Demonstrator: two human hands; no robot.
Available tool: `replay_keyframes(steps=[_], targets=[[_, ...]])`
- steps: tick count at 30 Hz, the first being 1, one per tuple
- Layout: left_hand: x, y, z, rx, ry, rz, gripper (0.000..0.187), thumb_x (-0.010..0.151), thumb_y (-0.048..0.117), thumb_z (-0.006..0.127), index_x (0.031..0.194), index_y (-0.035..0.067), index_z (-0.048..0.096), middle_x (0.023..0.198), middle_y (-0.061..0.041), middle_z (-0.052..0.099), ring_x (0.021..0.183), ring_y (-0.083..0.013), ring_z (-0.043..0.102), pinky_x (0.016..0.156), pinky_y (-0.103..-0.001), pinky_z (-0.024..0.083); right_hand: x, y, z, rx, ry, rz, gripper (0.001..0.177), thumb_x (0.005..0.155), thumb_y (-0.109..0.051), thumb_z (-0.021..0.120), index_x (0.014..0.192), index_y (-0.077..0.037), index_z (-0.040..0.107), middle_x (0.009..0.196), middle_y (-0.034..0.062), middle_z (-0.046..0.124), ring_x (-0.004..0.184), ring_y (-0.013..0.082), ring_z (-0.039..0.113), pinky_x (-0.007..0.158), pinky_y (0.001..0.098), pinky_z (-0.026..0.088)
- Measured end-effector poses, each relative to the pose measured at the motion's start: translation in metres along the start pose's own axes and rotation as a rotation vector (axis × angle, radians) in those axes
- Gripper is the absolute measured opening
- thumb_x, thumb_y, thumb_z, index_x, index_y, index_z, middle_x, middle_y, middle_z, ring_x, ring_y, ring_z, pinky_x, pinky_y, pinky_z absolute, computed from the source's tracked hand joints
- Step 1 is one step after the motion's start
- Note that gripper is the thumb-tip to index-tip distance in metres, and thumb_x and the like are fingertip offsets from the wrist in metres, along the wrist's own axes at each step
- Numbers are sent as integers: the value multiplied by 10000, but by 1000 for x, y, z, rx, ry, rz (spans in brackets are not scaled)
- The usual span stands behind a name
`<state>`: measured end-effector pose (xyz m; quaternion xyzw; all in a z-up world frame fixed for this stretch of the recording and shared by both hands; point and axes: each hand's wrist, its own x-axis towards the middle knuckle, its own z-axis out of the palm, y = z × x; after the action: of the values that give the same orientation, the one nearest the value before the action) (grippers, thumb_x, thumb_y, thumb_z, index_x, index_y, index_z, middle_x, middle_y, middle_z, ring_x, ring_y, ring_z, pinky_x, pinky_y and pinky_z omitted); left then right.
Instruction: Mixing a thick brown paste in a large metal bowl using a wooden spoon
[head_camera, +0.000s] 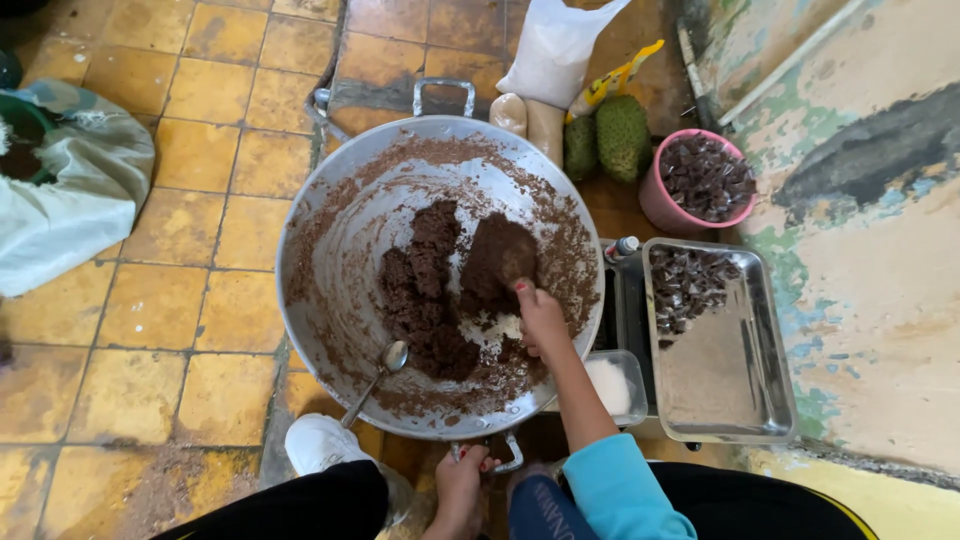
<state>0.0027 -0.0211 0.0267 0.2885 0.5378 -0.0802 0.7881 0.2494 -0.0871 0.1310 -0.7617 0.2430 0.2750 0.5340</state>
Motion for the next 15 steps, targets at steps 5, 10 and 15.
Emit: replay_keyframes(steps=[5, 10, 15], targets=[[30, -26, -13, -105, -34, 49, 50, 891, -68, 611, 861, -47, 577, 704, -137, 530, 604, -213, 485, 729, -415, 555, -5, 11, 4, -345, -61, -24, 571, 1049, -585, 362, 1071, -60, 588, 622, 31, 489, 427, 138, 415, 393, 289, 368], [26, -23, -14, 21, 6, -26, 44, 915, 56, 629, 885, 33, 607, 650, -109, 546, 704, -264, 625, 663, -381, 406, 32, 78, -2, -577, -60, -251, 622, 1006, -552, 417, 971, 8, 687, 910, 164, 715, 813, 315, 668, 785, 422, 526], [40, -30, -18, -63, -1, -13, 55, 888, -4, 637, 916, 24, 599, 699, -95, 540, 629, -187, 522, 677, -384, 485, 1, 84, -10, -707, -193, -218, 504, 1063, -420, 392, 996, -13, 681, 927, 148, 695, 808, 267, 672, 813, 398, 569]])
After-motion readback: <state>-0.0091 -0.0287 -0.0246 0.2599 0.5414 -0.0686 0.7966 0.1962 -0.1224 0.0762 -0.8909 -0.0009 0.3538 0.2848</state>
